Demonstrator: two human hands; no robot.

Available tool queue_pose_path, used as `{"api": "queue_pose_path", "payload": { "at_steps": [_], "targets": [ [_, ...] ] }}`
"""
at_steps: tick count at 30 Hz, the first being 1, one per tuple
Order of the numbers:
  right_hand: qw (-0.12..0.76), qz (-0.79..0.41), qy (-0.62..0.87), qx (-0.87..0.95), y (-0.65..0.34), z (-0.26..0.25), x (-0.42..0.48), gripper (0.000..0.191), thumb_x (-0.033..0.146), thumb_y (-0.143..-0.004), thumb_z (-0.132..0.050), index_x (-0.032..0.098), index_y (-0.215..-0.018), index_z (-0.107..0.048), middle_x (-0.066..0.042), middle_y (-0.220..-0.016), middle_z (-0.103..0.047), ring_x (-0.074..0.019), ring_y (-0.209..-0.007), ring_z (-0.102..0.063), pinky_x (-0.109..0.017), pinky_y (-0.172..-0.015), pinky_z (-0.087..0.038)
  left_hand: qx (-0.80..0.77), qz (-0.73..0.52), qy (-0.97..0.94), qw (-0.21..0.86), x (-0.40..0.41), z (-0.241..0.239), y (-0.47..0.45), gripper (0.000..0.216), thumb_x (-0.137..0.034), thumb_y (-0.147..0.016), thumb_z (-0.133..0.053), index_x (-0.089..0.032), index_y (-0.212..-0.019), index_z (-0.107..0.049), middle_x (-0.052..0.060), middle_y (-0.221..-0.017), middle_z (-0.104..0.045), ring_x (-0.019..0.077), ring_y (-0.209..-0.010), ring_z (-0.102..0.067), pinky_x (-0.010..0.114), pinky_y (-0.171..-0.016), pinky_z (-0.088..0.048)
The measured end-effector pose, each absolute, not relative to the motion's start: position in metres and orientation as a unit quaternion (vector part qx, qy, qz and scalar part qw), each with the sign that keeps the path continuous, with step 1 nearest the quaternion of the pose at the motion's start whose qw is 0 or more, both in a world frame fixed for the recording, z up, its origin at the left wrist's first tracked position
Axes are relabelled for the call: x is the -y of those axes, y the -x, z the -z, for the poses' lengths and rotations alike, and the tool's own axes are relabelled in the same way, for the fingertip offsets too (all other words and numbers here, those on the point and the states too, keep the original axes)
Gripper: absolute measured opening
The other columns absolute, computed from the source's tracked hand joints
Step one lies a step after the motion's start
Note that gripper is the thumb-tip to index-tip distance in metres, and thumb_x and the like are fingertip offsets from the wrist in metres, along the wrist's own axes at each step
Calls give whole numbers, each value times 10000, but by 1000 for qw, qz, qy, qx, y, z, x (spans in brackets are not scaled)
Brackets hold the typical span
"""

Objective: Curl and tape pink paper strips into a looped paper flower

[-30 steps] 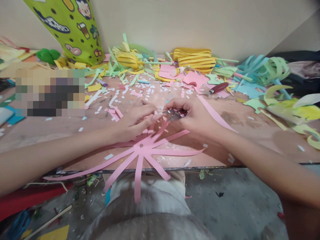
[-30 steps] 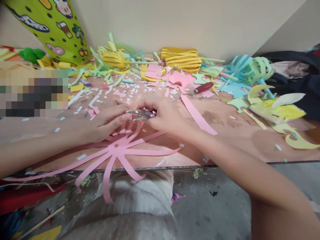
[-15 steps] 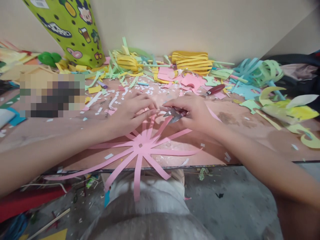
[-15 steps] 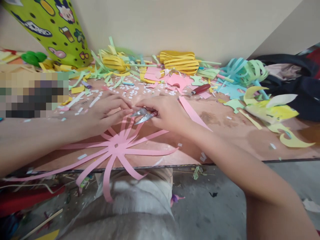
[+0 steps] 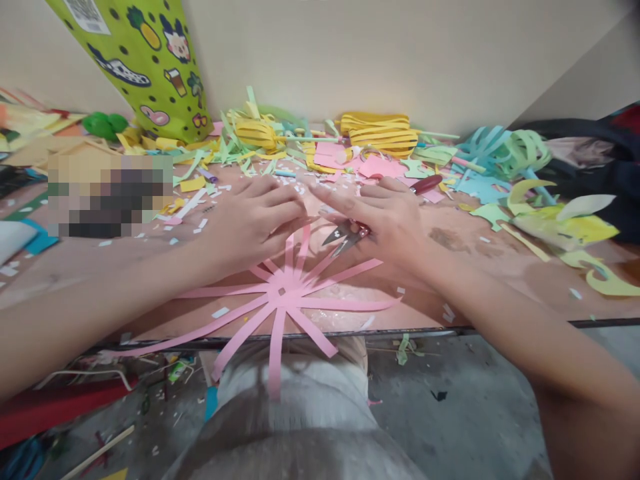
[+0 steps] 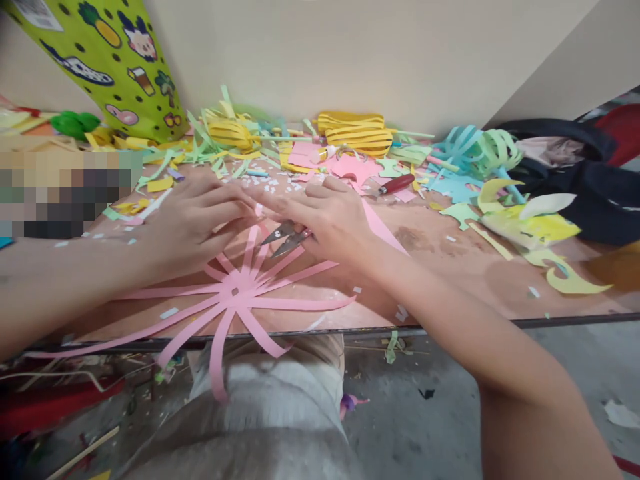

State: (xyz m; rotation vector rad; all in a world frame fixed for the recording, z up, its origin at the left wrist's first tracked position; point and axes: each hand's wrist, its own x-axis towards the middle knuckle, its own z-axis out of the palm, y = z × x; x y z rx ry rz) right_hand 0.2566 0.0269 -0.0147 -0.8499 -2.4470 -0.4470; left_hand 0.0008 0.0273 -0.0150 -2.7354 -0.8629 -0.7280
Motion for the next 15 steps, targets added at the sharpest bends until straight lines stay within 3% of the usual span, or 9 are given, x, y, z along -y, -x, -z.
{"api": "queue_pose_path", "payload": {
  "at_steps": [3,8,12,15],
  "targets": [
    [284,126,331,891,-256,14,-28,581,248,-908,-565,241,-1489,-553,-7,-662,-574,-177,-665,-495,-339,-721,-359,296,271,916,-17,-26,14,-5,345,-415,-1031,-453,-189,-943,-698,104,-1113,-674,276,-1065,-577,455,-983,-437],
    [380,-1,288,879,-255,15,-31,520,265,-918,-554,187,-1432,-583,1,-728,-640,-176,-724,-588,-328,-741,-436,347,278,874,-194,-19,9,-11,323,-407,-1001,-519,-208,-926,-762,58,-1229,-659,250,-1229,-544,433,-1123,-372],
    [410,-59,279,866,-256,20,-34,493,234,-920,-577,199,-1411,-585,-3,-793,-646,-180,-805,-618,-338,-794,-490,365,247,844,-304,-18,9,-11,322,-454,-974,-574,-220,-925,-789,20,-1021,-750,202,-986,-664,324,-928,-497],
    [404,-78,290,864,-257,23,-38,476,243,-948,-572,238,-1424,-574,-22,-908,-684,-190,-895,-631,-351,-833,-510,365,227,819,-380,-19,12,-10,329,-472,-975,-576,-233,-958,-801,15,-1082,-751,179,-924,-693,283,-848,-529]
  ]
}}
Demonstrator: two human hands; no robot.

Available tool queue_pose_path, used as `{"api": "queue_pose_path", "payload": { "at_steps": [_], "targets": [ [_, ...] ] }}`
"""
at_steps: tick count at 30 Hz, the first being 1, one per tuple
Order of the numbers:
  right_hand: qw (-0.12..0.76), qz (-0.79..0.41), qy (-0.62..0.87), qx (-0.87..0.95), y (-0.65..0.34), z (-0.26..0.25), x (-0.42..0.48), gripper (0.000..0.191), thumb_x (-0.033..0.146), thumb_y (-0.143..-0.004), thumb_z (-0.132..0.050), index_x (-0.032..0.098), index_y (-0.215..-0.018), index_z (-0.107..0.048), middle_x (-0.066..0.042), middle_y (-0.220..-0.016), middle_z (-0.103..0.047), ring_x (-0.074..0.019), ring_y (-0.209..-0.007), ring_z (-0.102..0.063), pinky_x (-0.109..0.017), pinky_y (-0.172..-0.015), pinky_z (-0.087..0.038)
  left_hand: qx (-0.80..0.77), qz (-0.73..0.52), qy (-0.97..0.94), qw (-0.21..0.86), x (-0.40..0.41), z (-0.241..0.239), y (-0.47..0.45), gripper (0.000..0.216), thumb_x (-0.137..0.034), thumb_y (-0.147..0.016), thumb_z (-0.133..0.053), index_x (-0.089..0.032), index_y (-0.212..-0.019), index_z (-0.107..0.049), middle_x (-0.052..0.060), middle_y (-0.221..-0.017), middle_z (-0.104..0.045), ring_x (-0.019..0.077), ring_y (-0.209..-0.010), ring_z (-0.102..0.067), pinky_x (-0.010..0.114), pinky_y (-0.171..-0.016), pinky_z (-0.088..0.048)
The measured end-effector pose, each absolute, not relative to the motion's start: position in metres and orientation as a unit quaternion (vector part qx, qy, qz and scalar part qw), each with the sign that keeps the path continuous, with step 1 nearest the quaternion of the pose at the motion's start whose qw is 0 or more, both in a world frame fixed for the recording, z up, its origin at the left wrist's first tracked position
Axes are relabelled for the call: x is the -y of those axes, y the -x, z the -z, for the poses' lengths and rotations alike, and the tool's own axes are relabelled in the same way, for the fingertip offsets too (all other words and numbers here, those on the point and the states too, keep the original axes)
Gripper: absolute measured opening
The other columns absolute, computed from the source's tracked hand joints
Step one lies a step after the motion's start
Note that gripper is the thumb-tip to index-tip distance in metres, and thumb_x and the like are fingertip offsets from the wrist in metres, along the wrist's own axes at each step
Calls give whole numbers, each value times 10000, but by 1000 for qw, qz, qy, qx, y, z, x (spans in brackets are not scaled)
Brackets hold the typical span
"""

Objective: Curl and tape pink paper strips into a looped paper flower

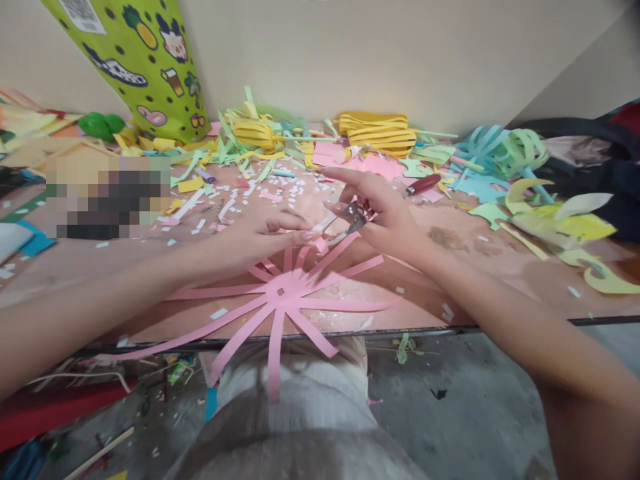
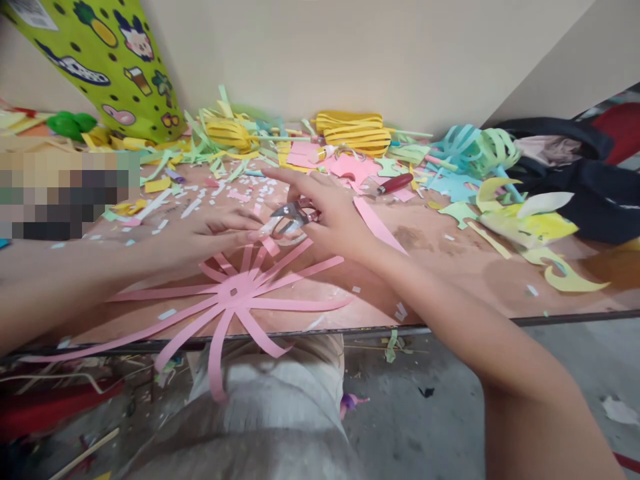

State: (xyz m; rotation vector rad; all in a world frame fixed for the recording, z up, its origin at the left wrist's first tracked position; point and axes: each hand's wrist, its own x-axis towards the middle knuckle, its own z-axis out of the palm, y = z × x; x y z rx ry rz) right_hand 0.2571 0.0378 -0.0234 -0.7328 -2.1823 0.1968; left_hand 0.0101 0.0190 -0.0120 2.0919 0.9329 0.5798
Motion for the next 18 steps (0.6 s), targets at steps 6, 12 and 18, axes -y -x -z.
{"api": "queue_pose_path", "payload": {
  "at_steps": [6,12,18],
  "targets": [
    [394,-89,252,879,-255,25,-45,343,359,-1040,-459,247,-1275,-684,-112,-1260,-627,-233,-1207,-586,-424,-999,-496,-343,-238,-797,436,-18,13,-10,279,-440,-998,-578,-290,-1102,-790,-1,-1135,-760,186,-1086,-693,270,-944,-543],
    [464,-114,361,801,-254,12,-35,476,549,-1049,-348,223,-966,-684,-63,-922,-617,-200,-956,-615,-385,-920,-503,-398,-294,-775,394,-18,18,-7,321,-506,-988,-579,-277,-1069,-790,4,-1058,-764,218,-1067,-699,313,-951,-563],
    [299,-297,460,781,-259,4,-31,541,730,-919,-481,209,-982,-612,-42,-894,-583,-182,-887,-578,-325,-842,-473,-401,-329,-774,363,-18,16,-11,353,-510,-992,-559,-231,-1033,-769,11,-1074,-743,220,-1064,-679,324,-973,-553]
  ]
}}
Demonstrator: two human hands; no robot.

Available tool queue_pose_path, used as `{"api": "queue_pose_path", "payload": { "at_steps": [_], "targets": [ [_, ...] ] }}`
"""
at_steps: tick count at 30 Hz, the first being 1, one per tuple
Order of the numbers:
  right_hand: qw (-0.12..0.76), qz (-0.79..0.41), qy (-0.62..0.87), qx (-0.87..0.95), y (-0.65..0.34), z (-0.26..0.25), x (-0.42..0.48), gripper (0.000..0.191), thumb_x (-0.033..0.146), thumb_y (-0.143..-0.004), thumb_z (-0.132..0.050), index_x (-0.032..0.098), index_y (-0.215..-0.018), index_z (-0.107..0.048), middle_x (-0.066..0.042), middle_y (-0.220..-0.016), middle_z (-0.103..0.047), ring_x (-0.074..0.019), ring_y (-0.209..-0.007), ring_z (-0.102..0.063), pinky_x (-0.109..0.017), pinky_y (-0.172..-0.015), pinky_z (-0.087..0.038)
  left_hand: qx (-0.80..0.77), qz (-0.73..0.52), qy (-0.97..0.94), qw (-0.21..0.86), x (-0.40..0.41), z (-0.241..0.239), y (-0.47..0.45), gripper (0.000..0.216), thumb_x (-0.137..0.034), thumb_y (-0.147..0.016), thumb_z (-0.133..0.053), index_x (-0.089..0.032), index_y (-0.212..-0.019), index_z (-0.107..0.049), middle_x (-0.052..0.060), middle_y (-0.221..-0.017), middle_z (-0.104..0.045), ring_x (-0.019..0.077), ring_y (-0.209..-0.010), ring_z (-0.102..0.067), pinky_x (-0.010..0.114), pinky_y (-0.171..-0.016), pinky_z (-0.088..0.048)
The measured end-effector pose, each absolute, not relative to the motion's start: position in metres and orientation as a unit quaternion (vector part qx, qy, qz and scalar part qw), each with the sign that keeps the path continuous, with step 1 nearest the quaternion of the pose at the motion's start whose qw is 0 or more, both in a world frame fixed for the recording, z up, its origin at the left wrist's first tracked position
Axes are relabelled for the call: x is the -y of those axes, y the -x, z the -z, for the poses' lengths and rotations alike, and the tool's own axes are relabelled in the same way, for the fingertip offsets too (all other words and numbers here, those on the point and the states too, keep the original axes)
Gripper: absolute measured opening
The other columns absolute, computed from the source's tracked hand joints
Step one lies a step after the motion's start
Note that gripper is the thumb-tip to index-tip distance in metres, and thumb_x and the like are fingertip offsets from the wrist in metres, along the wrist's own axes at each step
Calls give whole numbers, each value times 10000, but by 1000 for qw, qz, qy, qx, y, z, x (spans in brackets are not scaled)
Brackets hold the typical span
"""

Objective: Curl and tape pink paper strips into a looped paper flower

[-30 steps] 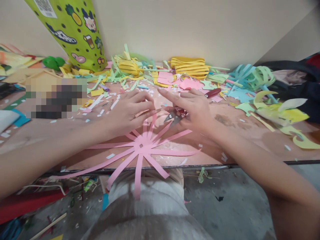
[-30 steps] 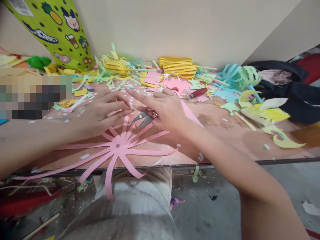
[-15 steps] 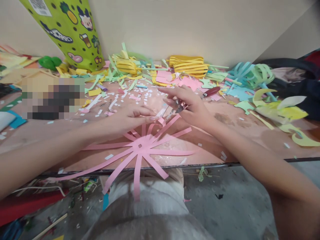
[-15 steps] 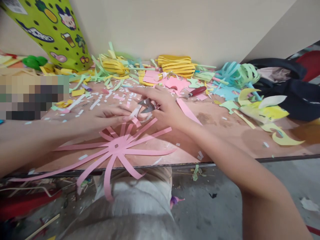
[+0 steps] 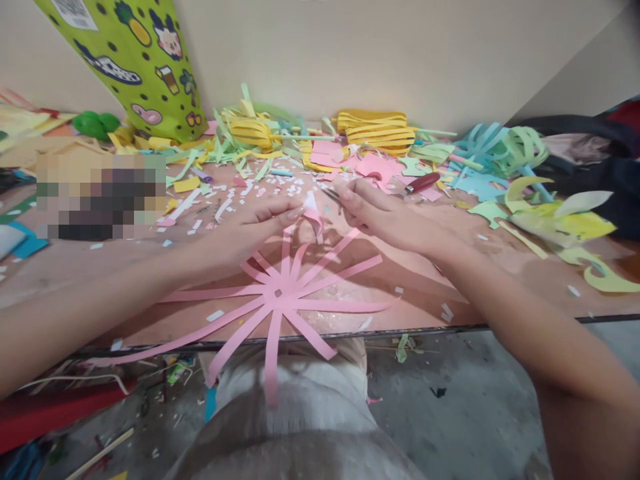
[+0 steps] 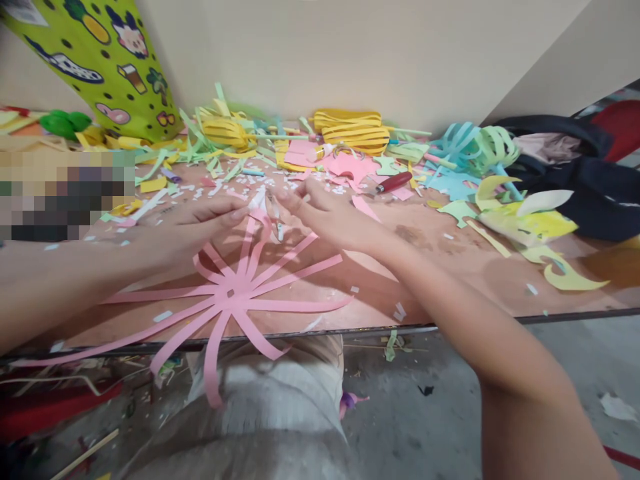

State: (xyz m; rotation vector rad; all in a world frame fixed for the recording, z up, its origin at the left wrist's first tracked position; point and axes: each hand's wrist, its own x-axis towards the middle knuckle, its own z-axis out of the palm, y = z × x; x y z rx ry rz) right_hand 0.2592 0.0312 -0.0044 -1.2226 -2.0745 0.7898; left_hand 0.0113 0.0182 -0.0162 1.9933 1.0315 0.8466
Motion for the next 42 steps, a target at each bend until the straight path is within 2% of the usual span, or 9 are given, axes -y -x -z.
{"api": "queue_pose_path", "payload": {
  "at_steps": [3,9,12,18,23,26,31,36,42],
  "targets": [
    [256,-370,439,777,-259,10,-32,548,727,-955,-397,232,-990,-629,-54,-974,-626,-190,-925,-584,-333,-874,-458,-394,-326,-786,346,-18,14,-13,362,-472,-1019,-507,-219,-1032,-765,10,-1061,-740,213,-1035,-681,317,-969,-551],
    [280,-495,418,709,-252,19,-31,448,657,-947,-513,229,-977,-642,-22,-878,-603,-135,-723,-498,-252,-626,-389,-388,-311,-808,317,-21,20,-10,423,-535,-1023,-480,-227,-1093,-761,28,-1180,-722,239,-1107,-655,358,-1047,-504],
    [295,-543,406,674,-245,20,-30,412,610,-933,-569,206,-870,-623,-12,-805,-562,-113,-640,-445,-237,-560,-333,-395,-292,-817,301,-20,21,-9,444,-556,-1022,-450,-239,-1085,-754,25,-1153,-721,241,-1103,-648,400,-1099,-462],
    [321,-597,372,634,-237,20,-28,387,490,-901,-652,171,-716,-535,40,-658,-425,-66,-529,-328,-219,-484,-229,-379,-269,-829,312,-13,17,-14,427,-493,-1033,-386,-208,-1028,-703,32,-1043,-712,223,-1017,-652,349,-985,-521],
    [329,-621,361,613,-235,17,-25,388,467,-837,-733,166,-694,-534,66,-594,-398,-53,-499,-290,-221,-446,-162,-409,-267,-820,297,-7,15,-17,441,-520,-1024,-383,-222,-962,-703,42,-977,-707,248,-1019,-631,403,-1020,-490],
    [329,-623,377,601,-234,15,-22,401,487,-797,-770,158,-703,-560,59,-601,-442,-46,-491,-288,-227,-434,-141,-427,-272,-815,283,-5,17,-17,418,-523,-1017,-407,-246,-974,-716,44,-1012,-715,273,-1108,-597,443,-1073,-442],
    [320,-639,363,597,-233,17,-20,436,541,-756,-786,145,-738,-606,43,-639,-523,-37,-487,-299,-221,-425,-138,-437,-259,-822,259,-5,20,-16,403,-468,-1019,-390,-242,-928,-711,49,-974,-712,299,-1124,-558,504,-1091,-393],
    [330,-628,397,583,-232,18,-19,367,466,-796,-774,149,-745,-596,20,-701,-589,-46,-530,-386,-212,-438,-186,-431,-252,-829,252,-4,20,-18,408,-463,-1014,-387,-247,-964,-729,42,-1068,-719,295,-1128,-525,502,-1088,-376],
    [322,-634,403,577,-232,18,-18,330,444,-833,-751,148,-770,-619,32,-683,-574,-44,-526,-370,-203,-437,-183,-432,-247,-826,263,-2,19,-18,415,-455,-1020,-386,-253,-1065,-745,39,-1165,-714,300,-1165,-484,516,-1112,-332]
  ]
}}
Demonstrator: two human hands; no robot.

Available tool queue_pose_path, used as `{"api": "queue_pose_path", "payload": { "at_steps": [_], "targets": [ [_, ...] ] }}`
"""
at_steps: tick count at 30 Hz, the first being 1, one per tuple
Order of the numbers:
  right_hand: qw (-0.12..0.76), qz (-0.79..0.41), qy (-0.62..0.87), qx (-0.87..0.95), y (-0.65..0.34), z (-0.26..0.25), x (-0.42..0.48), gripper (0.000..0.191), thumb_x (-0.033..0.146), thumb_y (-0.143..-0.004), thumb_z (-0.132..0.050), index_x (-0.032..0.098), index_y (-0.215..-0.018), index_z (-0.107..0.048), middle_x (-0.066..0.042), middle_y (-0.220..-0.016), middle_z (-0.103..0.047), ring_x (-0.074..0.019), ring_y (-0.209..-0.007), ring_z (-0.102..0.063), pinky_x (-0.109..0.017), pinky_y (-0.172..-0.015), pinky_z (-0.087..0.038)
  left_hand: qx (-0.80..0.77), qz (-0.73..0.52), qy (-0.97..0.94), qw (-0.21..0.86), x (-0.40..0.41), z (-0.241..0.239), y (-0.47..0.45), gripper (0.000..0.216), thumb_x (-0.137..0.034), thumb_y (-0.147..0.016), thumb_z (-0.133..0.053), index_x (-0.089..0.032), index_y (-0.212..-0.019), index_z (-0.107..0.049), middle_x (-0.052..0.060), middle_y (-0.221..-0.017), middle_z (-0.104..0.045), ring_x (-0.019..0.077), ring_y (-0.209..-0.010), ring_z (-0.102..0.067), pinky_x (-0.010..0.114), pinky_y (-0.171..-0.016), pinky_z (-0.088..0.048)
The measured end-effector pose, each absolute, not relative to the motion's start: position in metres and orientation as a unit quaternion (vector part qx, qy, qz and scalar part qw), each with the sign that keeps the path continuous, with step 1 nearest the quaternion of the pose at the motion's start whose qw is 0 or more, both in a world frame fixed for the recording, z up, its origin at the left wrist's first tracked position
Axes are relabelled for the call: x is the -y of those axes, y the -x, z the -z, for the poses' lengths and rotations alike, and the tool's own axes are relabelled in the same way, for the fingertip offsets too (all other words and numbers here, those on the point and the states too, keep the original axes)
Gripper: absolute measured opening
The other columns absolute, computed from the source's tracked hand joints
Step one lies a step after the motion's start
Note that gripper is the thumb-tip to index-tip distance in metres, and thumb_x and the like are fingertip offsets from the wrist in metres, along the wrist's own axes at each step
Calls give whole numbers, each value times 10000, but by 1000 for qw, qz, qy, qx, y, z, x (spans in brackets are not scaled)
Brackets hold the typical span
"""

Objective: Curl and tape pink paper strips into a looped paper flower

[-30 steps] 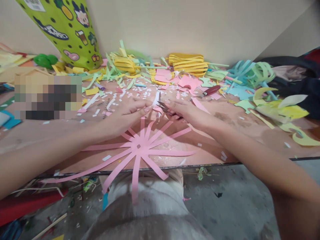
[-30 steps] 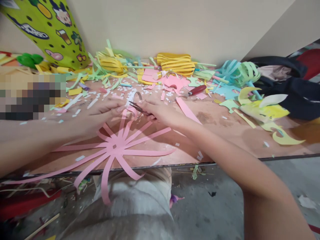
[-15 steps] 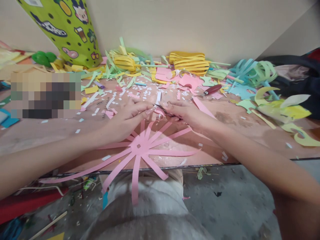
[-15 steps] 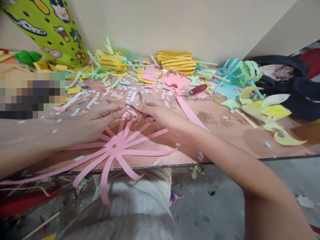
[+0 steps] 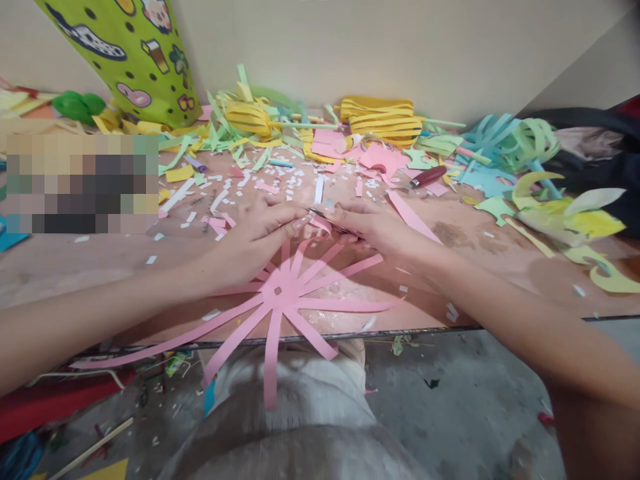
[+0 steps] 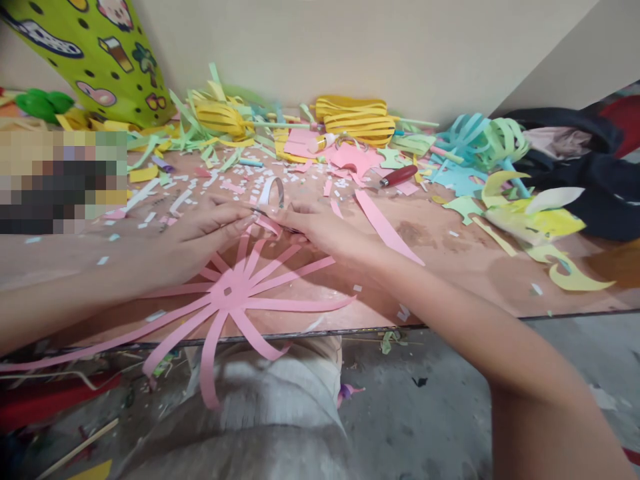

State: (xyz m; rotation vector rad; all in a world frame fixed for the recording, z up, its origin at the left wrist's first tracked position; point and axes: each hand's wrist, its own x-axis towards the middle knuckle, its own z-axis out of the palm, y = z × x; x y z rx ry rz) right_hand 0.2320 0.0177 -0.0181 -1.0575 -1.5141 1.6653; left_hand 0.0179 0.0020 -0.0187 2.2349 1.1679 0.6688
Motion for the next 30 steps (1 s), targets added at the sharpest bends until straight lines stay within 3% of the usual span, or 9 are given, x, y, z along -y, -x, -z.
{"api": "queue_pose_path", "payload": {
  "at_steps": [18,30],
  "targets": [
    [326,-639,405,567,-233,23,-15,378,475,-829,-745,144,-721,-599,65,-605,-417,-34,-489,-280,-210,-421,-120,-433,-256,-818,281,-4,22,-18,375,-435,-1016,-413,-273,-1071,-746,20,-1230,-712,301,-1183,-486,519,-1111,-310],
    [322,-616,437,571,-234,24,-16,399,510,-808,-761,156,-724,-598,51,-620,-469,-48,-515,-341,-216,-447,-163,-417,-248,-833,266,-6,21,-17,401,-432,-1037,-386,-273,-1121,-745,29,-1242,-712,290,-1185,-500,519,-1113,-316]
  ]
}}
